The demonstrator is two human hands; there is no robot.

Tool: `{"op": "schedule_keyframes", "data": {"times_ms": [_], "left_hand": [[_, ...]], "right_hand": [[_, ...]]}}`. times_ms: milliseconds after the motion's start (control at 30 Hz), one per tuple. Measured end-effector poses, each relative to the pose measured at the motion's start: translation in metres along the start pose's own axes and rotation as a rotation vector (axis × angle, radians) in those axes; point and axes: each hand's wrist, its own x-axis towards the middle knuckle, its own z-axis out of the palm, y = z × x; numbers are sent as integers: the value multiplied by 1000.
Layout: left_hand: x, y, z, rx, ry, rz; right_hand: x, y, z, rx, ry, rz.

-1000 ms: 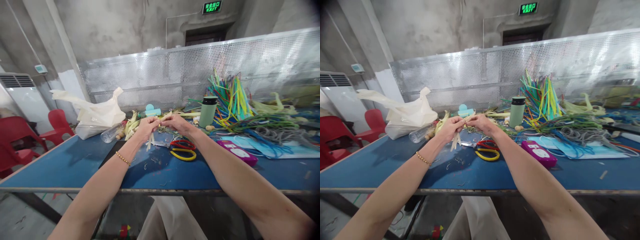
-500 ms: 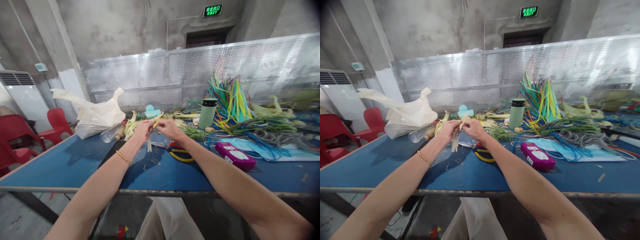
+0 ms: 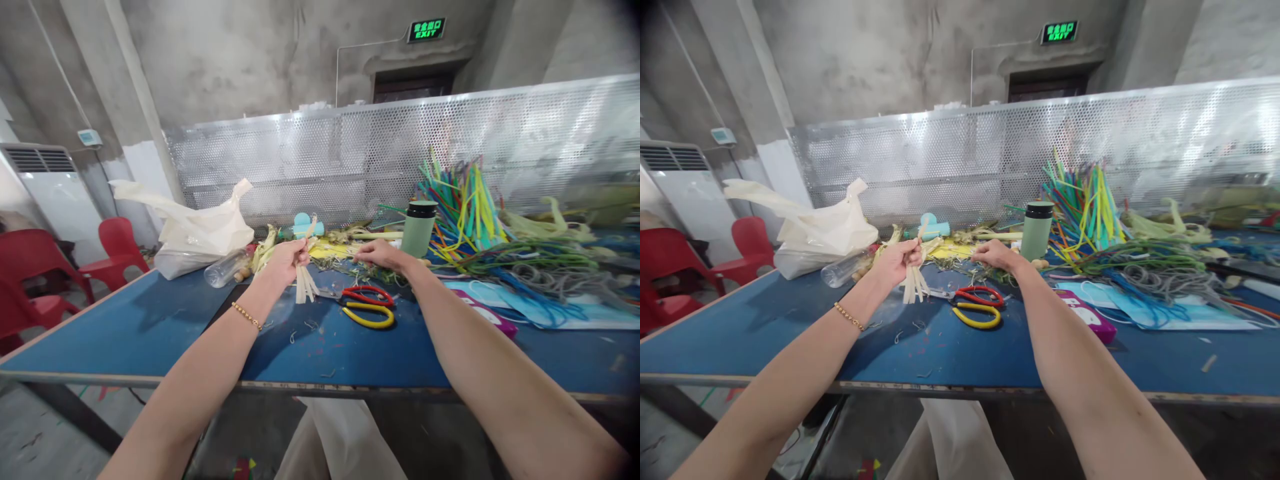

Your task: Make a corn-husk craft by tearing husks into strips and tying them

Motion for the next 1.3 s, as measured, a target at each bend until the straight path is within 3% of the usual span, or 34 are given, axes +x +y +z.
{"op": "schedule_keyframes", "data": {"times_ms": [133,200,267,333,367,500,600,733,900,1000,1133,1300], "left_hand": [[-1,-2,1,21,-21,1],[-1,-4,2,40,-24,-1],[-1,-6,2,63,-15,-2],[-1,-7,3,91,-7,-4],[0,-8,3,103,-9,-4],[0,-10,2,110,-39,19],[0,-11,2,104,-52,35],[0,-13,3,139,-5,119],[-1,-16,7,222,74,267],[-2,-15,8,185,77,242],[-2,-13,9,99,87,177],[-1,-15,8,182,92,269]], "right_hand": [[5,0,-8,-263,53,66],[7,-15,-5,-420,112,68],[7,-38,2,-421,233,-42],[3,-64,13,-204,313,-195],[0,-77,19,-36,286,-220],[-12,-108,43,541,-8,-170],[-13,-111,52,698,10,-137],[-11,-109,55,600,152,-157],[-14,-117,61,568,236,-113],[-15,-120,67,571,286,-85],[-13,-118,72,510,308,-163],[-12,-117,73,606,299,-182]]}}
